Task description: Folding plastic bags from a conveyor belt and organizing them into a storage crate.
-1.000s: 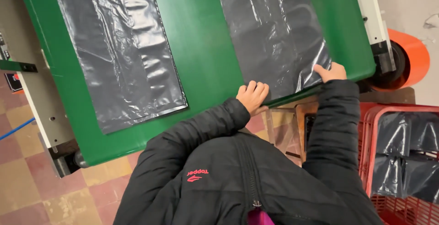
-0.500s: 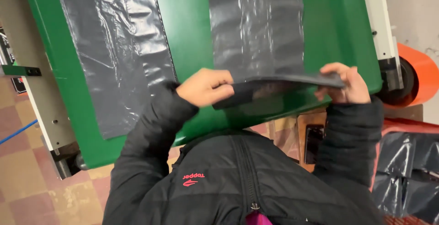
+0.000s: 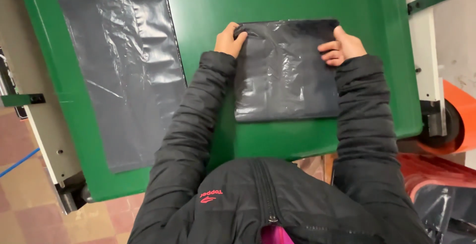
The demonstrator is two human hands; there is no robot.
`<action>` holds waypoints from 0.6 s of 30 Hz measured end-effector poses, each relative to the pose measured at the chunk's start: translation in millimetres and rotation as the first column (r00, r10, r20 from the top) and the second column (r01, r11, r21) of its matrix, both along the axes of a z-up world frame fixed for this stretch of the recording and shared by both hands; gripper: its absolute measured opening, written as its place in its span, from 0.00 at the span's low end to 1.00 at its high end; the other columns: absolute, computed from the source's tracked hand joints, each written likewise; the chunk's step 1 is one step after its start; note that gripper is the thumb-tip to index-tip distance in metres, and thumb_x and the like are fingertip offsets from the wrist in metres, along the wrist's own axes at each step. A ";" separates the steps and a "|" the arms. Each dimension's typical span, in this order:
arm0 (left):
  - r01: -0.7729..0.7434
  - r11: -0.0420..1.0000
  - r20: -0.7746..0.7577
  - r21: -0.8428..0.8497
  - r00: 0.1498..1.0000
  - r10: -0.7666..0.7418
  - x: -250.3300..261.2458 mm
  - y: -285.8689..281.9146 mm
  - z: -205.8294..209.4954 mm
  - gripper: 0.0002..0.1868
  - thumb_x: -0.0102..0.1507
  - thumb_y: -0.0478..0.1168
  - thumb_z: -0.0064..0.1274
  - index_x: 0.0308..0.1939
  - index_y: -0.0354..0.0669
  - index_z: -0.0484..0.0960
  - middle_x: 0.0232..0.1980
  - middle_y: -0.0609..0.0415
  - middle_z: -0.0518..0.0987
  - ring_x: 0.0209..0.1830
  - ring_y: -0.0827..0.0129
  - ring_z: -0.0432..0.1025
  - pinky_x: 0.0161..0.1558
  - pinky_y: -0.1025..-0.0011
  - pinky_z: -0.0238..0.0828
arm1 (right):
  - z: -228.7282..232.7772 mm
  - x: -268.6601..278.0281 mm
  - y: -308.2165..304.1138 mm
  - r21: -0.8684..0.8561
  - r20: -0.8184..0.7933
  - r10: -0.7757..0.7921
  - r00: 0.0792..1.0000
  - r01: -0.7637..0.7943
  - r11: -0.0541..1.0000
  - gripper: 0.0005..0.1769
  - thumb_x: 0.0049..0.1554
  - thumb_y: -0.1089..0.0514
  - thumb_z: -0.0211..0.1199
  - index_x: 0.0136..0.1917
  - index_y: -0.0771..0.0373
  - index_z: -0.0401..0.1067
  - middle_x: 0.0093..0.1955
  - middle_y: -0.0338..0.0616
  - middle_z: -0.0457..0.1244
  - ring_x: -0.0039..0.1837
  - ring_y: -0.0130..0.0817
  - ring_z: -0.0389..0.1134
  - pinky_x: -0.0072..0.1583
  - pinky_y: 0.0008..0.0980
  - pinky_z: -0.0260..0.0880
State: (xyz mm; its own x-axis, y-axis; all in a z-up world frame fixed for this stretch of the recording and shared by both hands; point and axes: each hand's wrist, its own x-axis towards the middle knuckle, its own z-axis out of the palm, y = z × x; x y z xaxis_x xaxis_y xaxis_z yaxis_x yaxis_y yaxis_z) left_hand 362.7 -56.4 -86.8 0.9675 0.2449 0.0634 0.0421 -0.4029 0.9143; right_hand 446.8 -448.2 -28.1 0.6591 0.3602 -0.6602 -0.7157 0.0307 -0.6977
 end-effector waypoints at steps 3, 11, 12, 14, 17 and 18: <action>0.011 0.987 -0.113 0.162 0.994 0.008 1.2 -9.4 23.5 0.15 0.66 0.46 0.58 0.47 0.38 0.76 0.40 0.39 0.84 0.41 0.45 0.78 0.44 0.57 0.74 | 46.3 -7.0 31.4 -0.699 0.424 0.205 0.882 0.175 0.694 0.27 0.58 0.41 0.67 0.62 0.59 0.69 0.52 0.59 0.70 0.48 0.53 0.70 0.49 0.49 0.71; -0.121 0.719 0.211 0.684 0.977 -0.037 -39.5 -56.8 117.1 0.21 0.54 0.46 0.63 0.48 0.44 0.76 0.43 0.50 0.77 0.44 0.51 0.72 0.35 0.55 0.68 | -0.5 69.7 64.5 -0.960 0.281 0.918 0.279 0.067 0.274 0.39 0.41 0.42 0.81 0.59 0.61 0.69 0.54 0.51 0.66 0.58 0.55 0.66 0.57 0.49 0.67; 0.015 0.766 0.200 0.643 0.962 -0.187 -50.9 -65.9 116.2 0.18 0.57 0.45 0.64 0.47 0.47 0.77 0.44 0.53 0.75 0.46 0.53 0.71 0.38 0.55 0.68 | -2.6 74.1 68.0 -0.969 0.102 0.893 0.439 -0.158 0.188 0.40 0.42 0.41 0.80 0.60 0.60 0.67 0.53 0.49 0.66 0.57 0.54 0.67 0.57 0.51 0.67; 0.176 0.843 0.193 0.509 0.930 -0.311 -68.9 -84.7 111.1 0.18 0.60 0.45 0.63 0.49 0.46 0.76 0.47 0.51 0.76 0.50 0.52 0.71 0.46 0.57 0.69 | 0.8 68.9 72.6 -0.990 0.099 0.949 0.299 -0.069 0.124 0.34 0.41 0.41 0.81 0.53 0.58 0.71 0.51 0.49 0.66 0.57 0.54 0.65 0.56 0.52 0.65; 0.391 0.917 0.214 0.076 0.892 -0.398 -85.7 -113.1 44.4 0.21 0.66 0.50 0.58 0.56 0.42 0.75 0.55 0.48 0.77 0.58 0.52 0.72 0.60 0.60 0.69 | 9.2 48.9 71.5 -0.983 0.166 0.980 0.109 0.094 0.156 0.22 0.43 0.46 0.79 0.44 0.55 0.73 0.49 0.49 0.66 0.56 0.53 0.65 0.54 0.51 0.64; 0.417 0.885 0.212 -0.209 0.902 -0.375 -89.2 -122.6 12.3 0.25 0.70 0.54 0.54 0.61 0.39 0.74 0.59 0.46 0.77 0.62 0.52 0.72 0.67 0.62 0.69 | 12.6 39.9 69.5 -0.957 0.255 0.965 0.065 0.161 0.242 0.16 0.47 0.51 0.76 0.42 0.55 0.72 0.49 0.49 0.66 0.56 0.52 0.66 0.54 0.48 0.64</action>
State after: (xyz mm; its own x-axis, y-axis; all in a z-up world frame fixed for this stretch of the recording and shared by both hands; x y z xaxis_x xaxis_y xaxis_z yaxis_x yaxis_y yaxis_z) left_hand 273.5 -179.0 -74.5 0.9682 -0.1285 0.2146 -0.2299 -0.1192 0.9659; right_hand 486.7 -378.8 -15.5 0.7509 0.6550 -0.0844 0.6457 -0.7550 -0.1141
